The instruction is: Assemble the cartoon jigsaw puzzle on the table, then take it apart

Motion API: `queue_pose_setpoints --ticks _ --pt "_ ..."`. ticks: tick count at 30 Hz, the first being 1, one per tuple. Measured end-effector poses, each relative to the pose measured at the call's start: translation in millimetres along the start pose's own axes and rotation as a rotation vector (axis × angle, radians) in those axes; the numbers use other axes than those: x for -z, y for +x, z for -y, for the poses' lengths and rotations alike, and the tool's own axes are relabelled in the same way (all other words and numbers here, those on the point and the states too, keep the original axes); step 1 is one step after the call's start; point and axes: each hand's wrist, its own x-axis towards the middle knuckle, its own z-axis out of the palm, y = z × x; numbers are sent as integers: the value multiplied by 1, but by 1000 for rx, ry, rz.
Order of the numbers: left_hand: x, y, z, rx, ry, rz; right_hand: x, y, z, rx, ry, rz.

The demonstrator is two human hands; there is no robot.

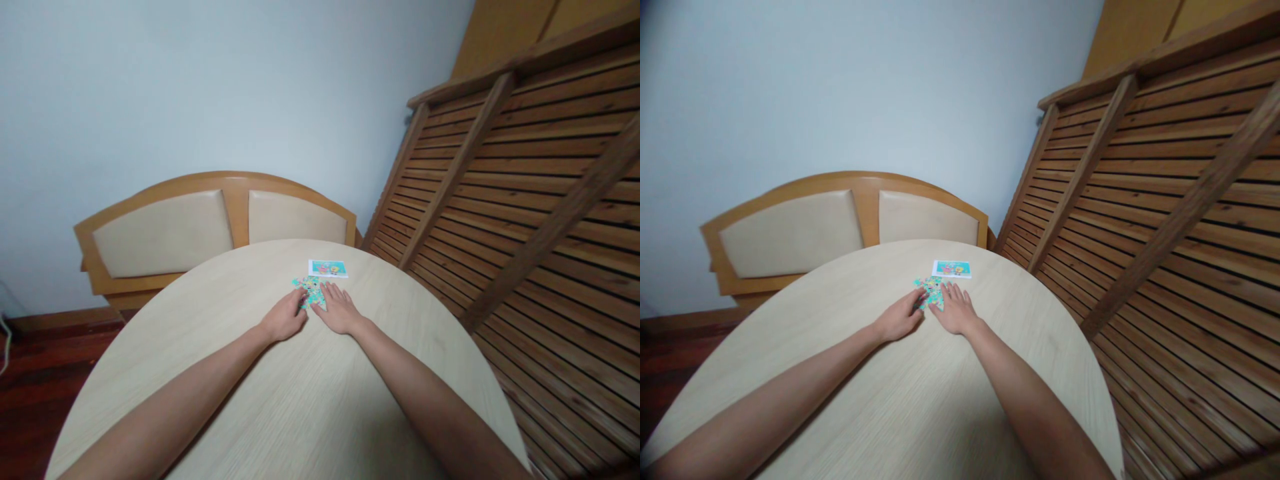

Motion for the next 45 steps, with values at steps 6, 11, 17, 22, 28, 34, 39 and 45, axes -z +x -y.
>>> queue_pose_setpoints --ticks 6,11,17,22,28,34,39,45 --pt "5 -2 10 -5 19 -21 -1 -7 -22 208 78 -123" --pt "14 -3 13 64 74 -72 2 -28 -31 366 109 -231" --pt "18 -4 4 38 97 -84 1 -35 -25 329 88 -291" --pt "20 -5 -2 -117 92 -20 3 -35 -24 284 88 -348" --pt "18 -4 -1 -131 108 5 3 -36 -24 261 68 -348" --pt "19 -3 -3 -108 126 10 5 -38 -23 257 45 -328" --pt "23 -3 -10 -177 125 51 13 -47 -14 384 31 -196" --pt "25 -6 -21 -207 141 81 23 -55 -4 527 15 -88"
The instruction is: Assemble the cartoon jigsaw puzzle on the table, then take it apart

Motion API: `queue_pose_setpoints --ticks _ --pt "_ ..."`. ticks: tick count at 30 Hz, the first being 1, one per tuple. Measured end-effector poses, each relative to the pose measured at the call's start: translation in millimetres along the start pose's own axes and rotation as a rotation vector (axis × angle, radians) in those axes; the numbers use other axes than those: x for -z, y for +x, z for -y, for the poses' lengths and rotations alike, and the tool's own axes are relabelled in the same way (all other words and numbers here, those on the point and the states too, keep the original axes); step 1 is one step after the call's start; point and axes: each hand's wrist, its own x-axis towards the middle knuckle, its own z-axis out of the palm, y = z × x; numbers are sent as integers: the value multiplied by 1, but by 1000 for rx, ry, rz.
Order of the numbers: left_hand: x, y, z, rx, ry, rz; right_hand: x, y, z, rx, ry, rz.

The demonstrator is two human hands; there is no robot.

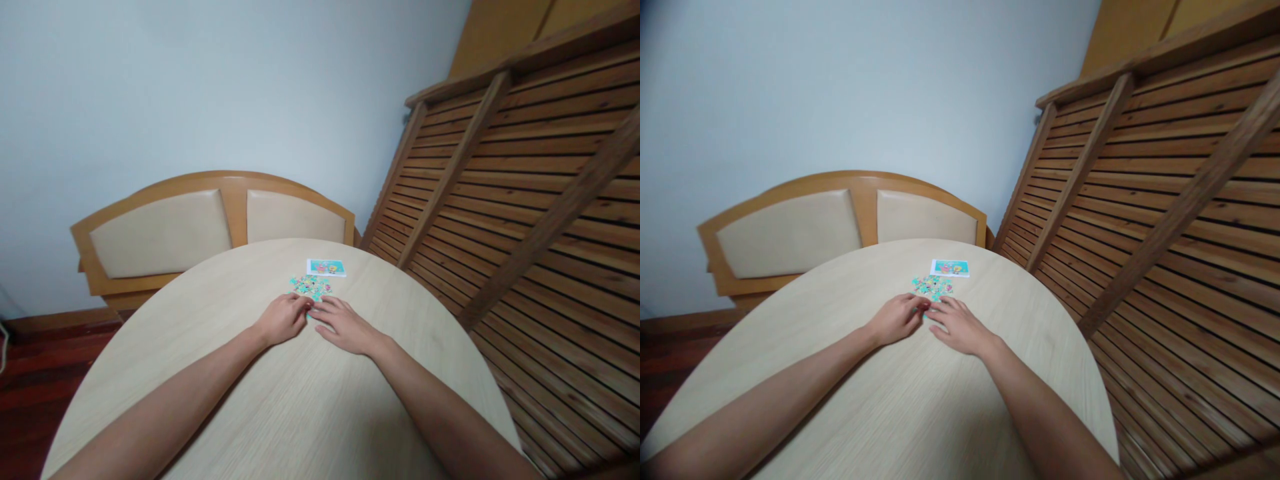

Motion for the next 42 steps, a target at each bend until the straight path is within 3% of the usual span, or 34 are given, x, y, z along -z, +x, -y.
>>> queue_pose_setpoints --ticks 11,19,24,29,35,42 --pt "12 0 -20 -23 100 114 8 -6 -10 -75 -107 -93" --pt "14 -30 -46 94 108 85 15 -6 1 81 -55 -47" --pt "25 -32 -50 81 40 105 19 -13 -9 -22 -76 -70" --pt "27 -30 -47 168 -19 45 19 -15 -16 -68 -66 -69" --pt "28 -32 -42 40 -54 114 17 -17 -19 -71 -62 -68" --pt "29 -35 -56 50 -140 103 13 -17 -18 -81 -31 -70"
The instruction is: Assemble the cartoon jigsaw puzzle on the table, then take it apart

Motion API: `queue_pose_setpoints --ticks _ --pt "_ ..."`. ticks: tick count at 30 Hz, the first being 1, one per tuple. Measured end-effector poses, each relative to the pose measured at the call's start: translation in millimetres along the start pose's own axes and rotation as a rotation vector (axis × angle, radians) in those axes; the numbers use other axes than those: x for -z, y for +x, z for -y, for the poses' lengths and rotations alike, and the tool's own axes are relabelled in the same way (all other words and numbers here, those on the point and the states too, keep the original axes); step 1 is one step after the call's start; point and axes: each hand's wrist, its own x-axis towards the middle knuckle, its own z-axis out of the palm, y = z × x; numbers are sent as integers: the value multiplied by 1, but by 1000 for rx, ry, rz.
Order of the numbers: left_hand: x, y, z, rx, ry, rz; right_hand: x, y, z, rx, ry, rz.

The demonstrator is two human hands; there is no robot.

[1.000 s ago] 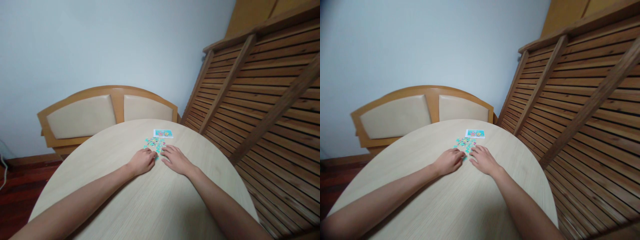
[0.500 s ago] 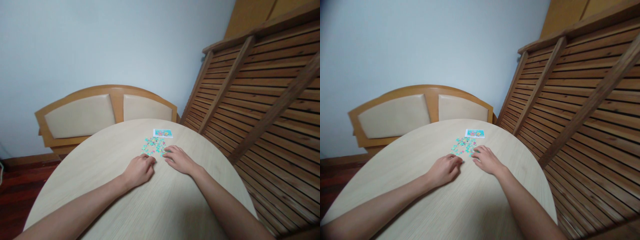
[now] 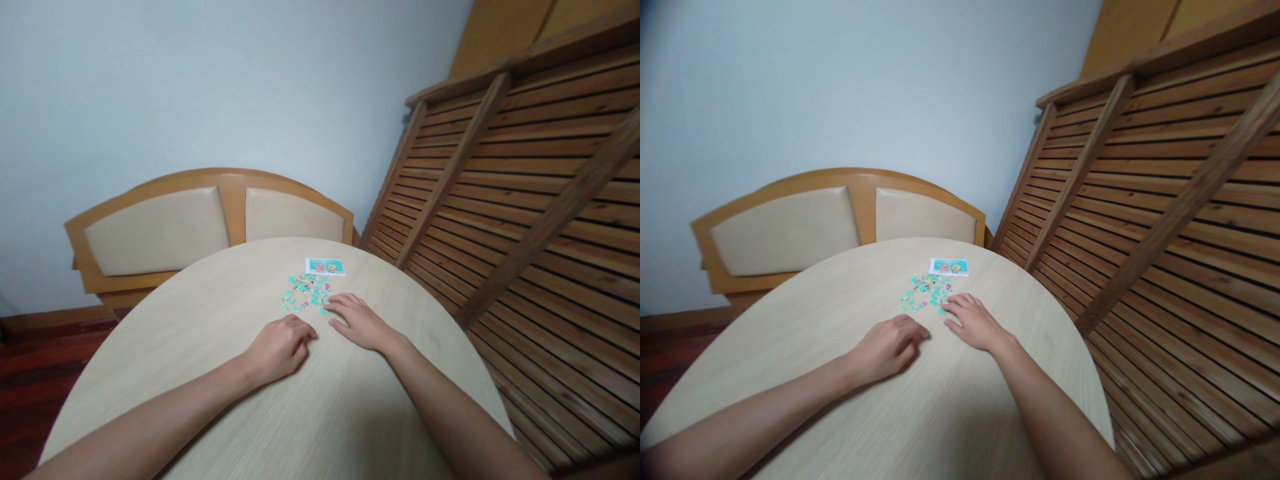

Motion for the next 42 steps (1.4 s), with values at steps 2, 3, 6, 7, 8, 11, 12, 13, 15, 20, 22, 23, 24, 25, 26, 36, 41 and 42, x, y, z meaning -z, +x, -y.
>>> queue_pose_setpoints --ticks 2,3,6,7,8,11,12,13,15,20,22,23,24,25,26,36,41,42 --pt "-1 0 1 -45 -6 19 -2 0 1 -13 13 -5" --pt "-1 0 2 -72 2 35 -4 1 2 -21 15 0" --pt "-1 1 5 -125 45 69 -10 1 2 -36 8 42" --pt "0 1 5 -129 63 76 -11 2 3 -40 3 53" --pt "1 0 4 -128 79 83 -13 2 3 -47 -1 57" --pt "4 -2 0 -123 111 108 -14 3 3 -63 -14 37" --pt "5 -3 -2 -122 115 113 -14 3 4 -65 -16 28" --pt "6 -4 -3 -122 117 117 -14 3 5 -65 -18 24" --pt "7 -5 -3 -128 109 119 -13 4 7 -63 -16 29" --pt "6 -3 5 -171 38 108 -17 7 21 -48 24 78" --pt "6 -1 11 -181 12 111 -20 10 26 -36 49 103" --pt "6 -1 13 -190 2 116 -21 12 27 -34 59 115" --pt "6 -1 15 -203 -6 122 -22 13 28 -35 66 125" --pt "6 -1 17 -218 -12 129 -23 14 29 -38 71 132" --pt "6 -1 19 -231 -14 135 -23 15 28 -43 75 136" --pt "5 0 26 -289 -9 133 -24 17 7 -174 28 -1" --pt "5 2 25 -300 -22 124 -25 26 -13 -321 -27 23" --pt "5 2 25 -301 -22 123 -26 27 -15 -335 -30 39"
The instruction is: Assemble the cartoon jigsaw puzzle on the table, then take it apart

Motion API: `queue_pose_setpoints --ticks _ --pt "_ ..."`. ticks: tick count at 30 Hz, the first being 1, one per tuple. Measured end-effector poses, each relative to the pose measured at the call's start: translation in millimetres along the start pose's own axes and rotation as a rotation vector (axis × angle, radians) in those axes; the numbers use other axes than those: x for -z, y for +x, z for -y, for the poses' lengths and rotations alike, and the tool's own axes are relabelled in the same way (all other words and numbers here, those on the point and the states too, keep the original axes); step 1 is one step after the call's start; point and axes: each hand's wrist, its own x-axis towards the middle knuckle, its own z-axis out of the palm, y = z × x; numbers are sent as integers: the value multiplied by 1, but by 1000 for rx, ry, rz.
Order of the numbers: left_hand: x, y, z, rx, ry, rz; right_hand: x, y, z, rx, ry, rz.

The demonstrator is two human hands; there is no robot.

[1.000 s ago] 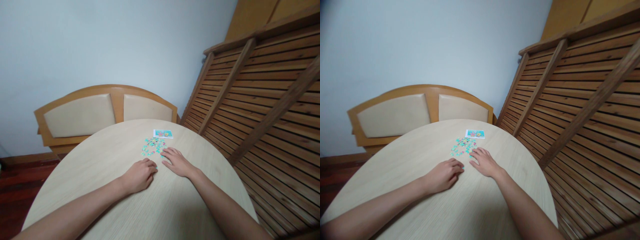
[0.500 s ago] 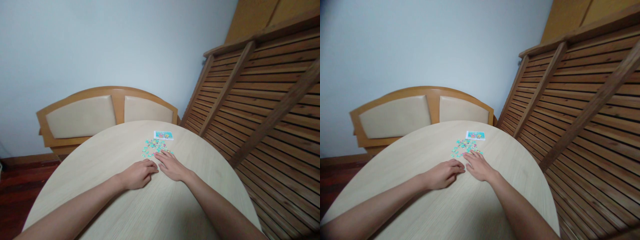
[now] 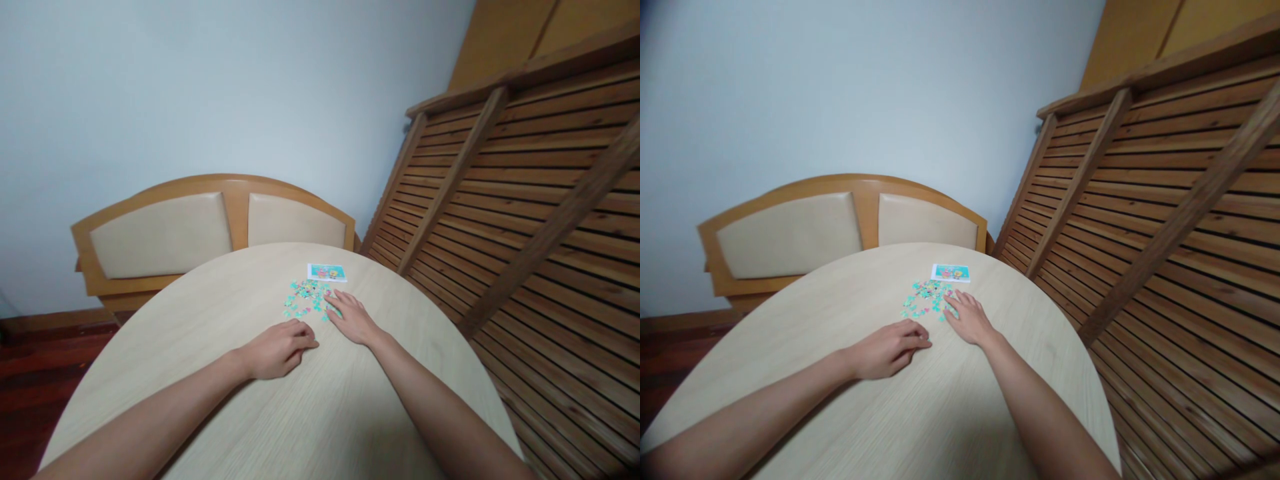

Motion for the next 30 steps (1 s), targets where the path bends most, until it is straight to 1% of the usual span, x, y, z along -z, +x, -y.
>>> queue_pose_setpoints --ticks 5,13,18,22,24,27,30 --pt "-3 1 0 8 7 -4 -3 5 1 2 -18 11" --pt "-4 2 0 22 1 -2 -5 10 2 30 -11 -82" --pt "0 -1 3 20 -30 13 -6 3 1 75 50 -156" --pt "4 -3 8 36 -49 6 3 -11 2 157 96 -184" --pt "4 -3 11 80 -45 -30 11 -19 4 236 134 -166" --pt "1 -2 13 238 -62 -146 24 -28 14 366 202 -89" --pt "-4 -1 14 408 -137 -248 31 -33 28 402 298 -28"
